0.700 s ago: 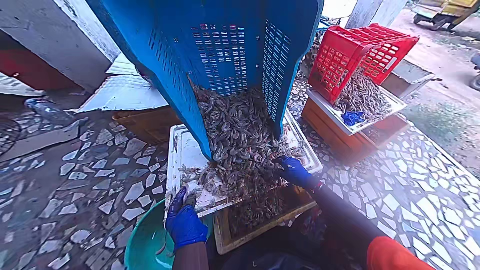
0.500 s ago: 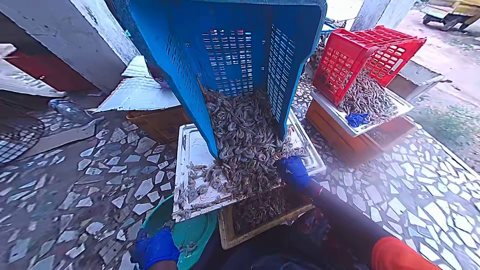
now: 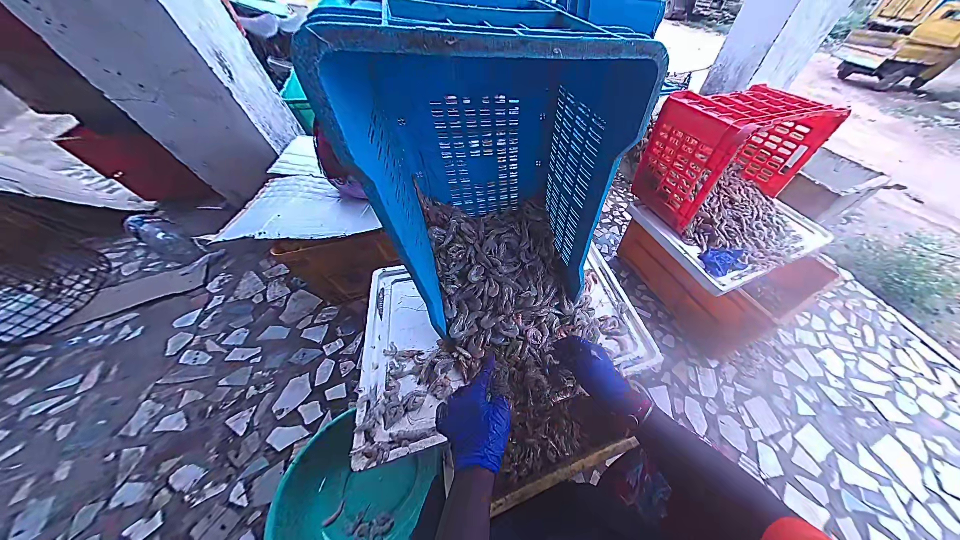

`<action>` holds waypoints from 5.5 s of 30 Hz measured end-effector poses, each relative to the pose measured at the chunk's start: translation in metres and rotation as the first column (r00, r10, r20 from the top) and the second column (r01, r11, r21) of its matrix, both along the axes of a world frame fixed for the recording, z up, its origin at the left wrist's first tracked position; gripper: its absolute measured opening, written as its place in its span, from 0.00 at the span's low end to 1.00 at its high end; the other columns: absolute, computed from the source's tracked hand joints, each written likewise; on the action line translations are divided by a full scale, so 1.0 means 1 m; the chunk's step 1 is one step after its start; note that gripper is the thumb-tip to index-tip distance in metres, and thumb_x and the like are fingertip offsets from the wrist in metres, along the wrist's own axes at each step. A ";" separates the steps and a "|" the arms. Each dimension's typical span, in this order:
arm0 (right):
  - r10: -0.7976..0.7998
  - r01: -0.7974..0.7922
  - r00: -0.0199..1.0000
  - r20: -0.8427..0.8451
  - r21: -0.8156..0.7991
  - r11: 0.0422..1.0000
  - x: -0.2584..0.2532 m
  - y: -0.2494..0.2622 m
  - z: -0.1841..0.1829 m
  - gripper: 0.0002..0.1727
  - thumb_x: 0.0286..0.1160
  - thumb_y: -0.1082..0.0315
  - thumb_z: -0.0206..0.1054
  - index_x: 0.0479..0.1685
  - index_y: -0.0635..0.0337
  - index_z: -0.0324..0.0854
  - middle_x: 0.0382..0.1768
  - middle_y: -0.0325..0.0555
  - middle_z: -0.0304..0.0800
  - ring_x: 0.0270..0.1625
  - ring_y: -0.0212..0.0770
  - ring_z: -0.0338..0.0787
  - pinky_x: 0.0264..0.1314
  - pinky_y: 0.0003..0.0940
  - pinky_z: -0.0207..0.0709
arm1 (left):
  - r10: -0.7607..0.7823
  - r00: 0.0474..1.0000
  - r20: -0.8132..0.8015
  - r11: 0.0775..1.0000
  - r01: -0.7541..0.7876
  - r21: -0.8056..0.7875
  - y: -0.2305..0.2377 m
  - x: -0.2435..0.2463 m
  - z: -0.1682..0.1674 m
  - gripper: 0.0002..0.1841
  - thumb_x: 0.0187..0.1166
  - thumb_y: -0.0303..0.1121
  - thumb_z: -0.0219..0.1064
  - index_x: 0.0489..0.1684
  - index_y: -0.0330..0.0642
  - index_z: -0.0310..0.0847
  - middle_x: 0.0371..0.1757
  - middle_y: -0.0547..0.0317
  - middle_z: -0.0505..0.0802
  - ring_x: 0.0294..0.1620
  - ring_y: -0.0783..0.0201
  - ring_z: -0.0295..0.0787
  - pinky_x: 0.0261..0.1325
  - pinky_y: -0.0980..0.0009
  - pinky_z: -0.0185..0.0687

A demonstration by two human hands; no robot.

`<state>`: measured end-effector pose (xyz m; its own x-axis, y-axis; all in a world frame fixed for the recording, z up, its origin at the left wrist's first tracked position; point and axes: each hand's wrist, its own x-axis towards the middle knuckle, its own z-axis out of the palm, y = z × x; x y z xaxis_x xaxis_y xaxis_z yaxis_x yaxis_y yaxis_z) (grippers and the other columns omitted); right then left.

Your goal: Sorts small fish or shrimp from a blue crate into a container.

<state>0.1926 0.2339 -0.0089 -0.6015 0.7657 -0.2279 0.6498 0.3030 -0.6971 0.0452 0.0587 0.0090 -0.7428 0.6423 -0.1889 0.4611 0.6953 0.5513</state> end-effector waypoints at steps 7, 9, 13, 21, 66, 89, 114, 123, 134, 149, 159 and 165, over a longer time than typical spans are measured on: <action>-0.131 -0.206 0.816 -0.563 -0.496 0.844 -0.001 -0.006 0.011 0.11 0.80 0.75 0.64 0.57 0.64 0.84 0.48 0.46 0.92 0.47 0.37 0.92 0.53 0.34 0.89 | -0.118 0.961 0.252 0.982 0.074 0.175 0.047 0.028 0.001 0.25 0.78 0.26 0.63 0.69 0.66 0.89 0.68 0.62 0.92 0.76 0.56 0.82 0.84 0.42 0.61; -0.135 -0.219 0.807 -0.575 -0.504 0.835 0.000 -0.002 0.002 0.12 0.78 0.77 0.66 0.58 0.65 0.84 0.48 0.45 0.92 0.47 0.36 0.91 0.54 0.33 0.88 | -0.075 0.962 0.261 0.975 0.016 0.223 0.053 0.030 -0.006 0.24 0.77 0.24 0.64 0.66 0.63 0.91 0.66 0.61 0.93 0.74 0.56 0.83 0.82 0.45 0.65; -0.150 -0.190 0.836 -0.528 -0.535 0.823 0.000 0.004 0.001 0.14 0.75 0.79 0.67 0.57 0.63 0.87 0.51 0.46 0.93 0.49 0.37 0.92 0.53 0.34 0.88 | -0.048 0.976 0.213 0.975 0.000 0.221 0.060 0.028 -0.007 0.21 0.75 0.23 0.66 0.59 0.61 0.94 0.62 0.60 0.95 0.70 0.56 0.87 0.78 0.45 0.70; -0.294 0.057 0.906 -0.304 -0.601 0.797 -0.001 -0.018 0.003 0.14 0.81 0.67 0.68 0.59 0.63 0.86 0.49 0.49 0.94 0.49 0.39 0.95 0.55 0.38 0.91 | -0.262 0.905 -0.335 0.965 0.241 -0.103 0.063 0.049 -0.014 0.14 0.71 0.32 0.71 0.51 0.56 0.96 0.52 0.55 0.97 0.67 0.43 0.87 0.87 0.29 0.41; 0.359 -0.384 0.923 0.136 0.373 0.845 0.014 -0.014 0.001 0.17 0.84 0.53 0.61 0.60 0.47 0.88 0.60 0.44 0.92 0.68 0.47 0.87 0.82 0.56 0.66 | -0.018 0.566 0.824 0.555 -0.680 0.479 0.005 0.009 -0.005 0.23 0.92 0.27 0.39 0.83 0.34 0.63 0.77 0.49 0.82 0.72 0.63 0.81 0.72 0.63 0.80; 0.354 -0.403 0.878 0.322 0.100 0.910 -0.010 -0.021 0.009 0.22 0.86 0.50 0.57 0.70 0.48 0.84 0.63 0.47 0.92 0.66 0.49 0.90 0.71 0.58 0.75 | -0.230 0.944 0.235 0.972 0.234 0.010 0.031 0.017 -0.021 0.38 0.73 0.19 0.59 0.77 0.80 0.79 0.79 0.64 0.84 0.84 0.50 0.73 0.81 0.40 0.66; 0.309 -0.325 0.939 -0.153 -0.097 0.941 0.017 -0.017 0.013 0.16 0.81 0.61 0.65 0.58 0.62 0.86 0.53 0.49 0.91 0.57 0.38 0.89 0.66 0.39 0.79 | -0.219 0.947 0.235 0.966 0.245 -0.086 0.026 0.030 -0.005 0.25 0.77 0.24 0.61 0.75 0.49 0.82 0.79 0.42 0.80 0.80 0.37 0.74 0.76 0.35 0.68; 0.415 -0.436 0.890 0.189 0.087 0.896 0.035 -0.014 0.027 0.25 0.81 0.51 0.65 0.76 0.45 0.80 0.77 0.48 0.80 0.78 0.51 0.80 0.78 0.59 0.70 | -0.350 0.784 0.512 0.840 0.021 0.542 0.019 0.036 -0.016 0.24 0.83 0.18 0.48 0.77 0.32 0.75 0.81 0.40 0.78 0.84 0.58 0.71 0.88 0.65 0.63; 0.416 -0.236 0.888 -0.197 0.582 0.778 0.038 -0.039 0.043 0.13 0.79 0.65 0.63 0.54 0.58 0.89 0.52 0.47 0.96 0.62 0.46 0.92 0.86 0.55 0.65 | -0.067 0.459 0.886 0.606 -0.687 0.402 0.034 0.049 0.053 0.22 0.96 0.31 0.37 0.84 0.35 0.60 0.79 0.43 0.77 0.74 0.56 0.78 0.71 0.58 0.78; 0.517 -0.675 0.693 0.503 0.200 0.710 0.000 -0.027 -0.026 0.32 0.69 0.75 0.67 0.78 0.50 0.79 0.77 0.57 0.80 0.79 0.68 0.74 0.77 0.73 0.63 | 0.399 0.899 -0.183 0.885 -0.429 -0.181 -0.133 -0.065 -0.016 0.43 0.69 0.32 0.74 0.91 0.62 0.62 0.85 0.30 0.70 0.82 0.24 0.66 0.68 0.23 0.69; 0.385 -0.553 0.777 0.498 0.248 0.796 -0.001 -0.022 -0.002 0.15 0.77 0.69 0.61 0.57 0.51 0.89 0.60 0.57 0.90 0.67 0.64 0.84 0.73 0.69 0.69 | 0.130 0.980 0.154 0.930 -0.174 0.323 -0.023 0.008 0.080 0.38 0.77 0.22 0.60 0.92 0.61 0.62 0.45 0.55 0.90 0.40 0.59 0.85 0.48 0.57 0.82; 0.469 -0.580 0.708 0.529 0.055 0.813 -0.037 -0.025 -0.006 0.20 0.73 0.66 0.66 0.65 0.52 0.86 0.63 0.58 0.89 0.69 0.64 0.84 0.74 0.70 0.69 | 0.100 0.958 0.267 0.979 -0.142 0.143 -0.009 0.030 0.002 0.39 0.77 0.26 0.62 0.92 0.67 0.62 0.58 0.52 0.95 0.62 0.46 0.89 0.68 0.40 0.78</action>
<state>0.1556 0.2089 -0.0147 -0.7772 0.4195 -0.4690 0.5660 0.7917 -0.2298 0.0748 0.0493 0.0107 -0.7567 0.5876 -0.2865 0.2067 0.6308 0.7479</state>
